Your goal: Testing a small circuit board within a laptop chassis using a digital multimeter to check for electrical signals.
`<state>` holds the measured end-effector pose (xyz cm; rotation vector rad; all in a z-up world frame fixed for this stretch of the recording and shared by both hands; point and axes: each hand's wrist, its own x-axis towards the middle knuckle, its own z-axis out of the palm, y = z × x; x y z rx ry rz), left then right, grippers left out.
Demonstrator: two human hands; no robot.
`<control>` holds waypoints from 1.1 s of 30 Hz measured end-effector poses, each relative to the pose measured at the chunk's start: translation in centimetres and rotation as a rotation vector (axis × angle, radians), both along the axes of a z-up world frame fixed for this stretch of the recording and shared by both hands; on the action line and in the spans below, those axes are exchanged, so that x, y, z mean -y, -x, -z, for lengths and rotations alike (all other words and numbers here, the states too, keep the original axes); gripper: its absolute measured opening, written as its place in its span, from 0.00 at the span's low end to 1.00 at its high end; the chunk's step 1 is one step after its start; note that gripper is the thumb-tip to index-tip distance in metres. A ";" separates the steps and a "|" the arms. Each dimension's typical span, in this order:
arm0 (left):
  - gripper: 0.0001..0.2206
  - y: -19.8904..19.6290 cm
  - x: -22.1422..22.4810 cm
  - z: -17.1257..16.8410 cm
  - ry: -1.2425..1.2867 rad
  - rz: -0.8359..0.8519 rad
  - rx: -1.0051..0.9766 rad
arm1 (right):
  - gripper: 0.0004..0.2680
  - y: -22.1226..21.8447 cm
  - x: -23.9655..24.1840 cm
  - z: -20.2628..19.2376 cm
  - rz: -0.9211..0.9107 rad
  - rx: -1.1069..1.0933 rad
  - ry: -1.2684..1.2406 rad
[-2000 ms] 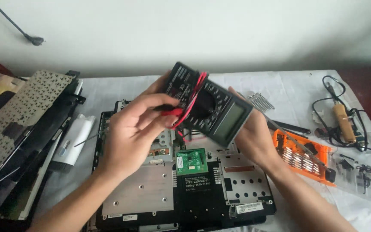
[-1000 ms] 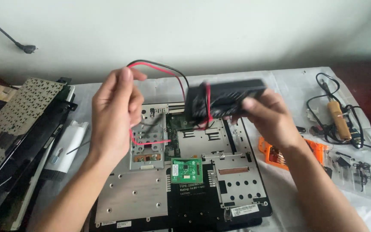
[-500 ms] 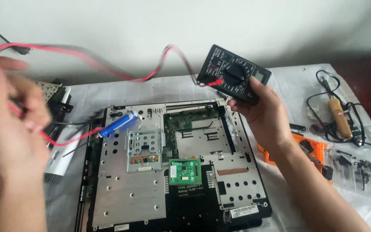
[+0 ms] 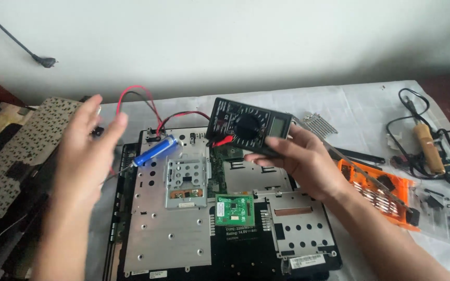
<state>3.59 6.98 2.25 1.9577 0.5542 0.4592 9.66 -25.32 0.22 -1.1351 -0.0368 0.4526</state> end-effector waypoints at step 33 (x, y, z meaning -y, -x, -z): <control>0.04 -3.5 7.5 -1.1 -0.969 1.009 0.846 | 0.11 1.8 -0.5 1.3 -0.165 0.416 0.061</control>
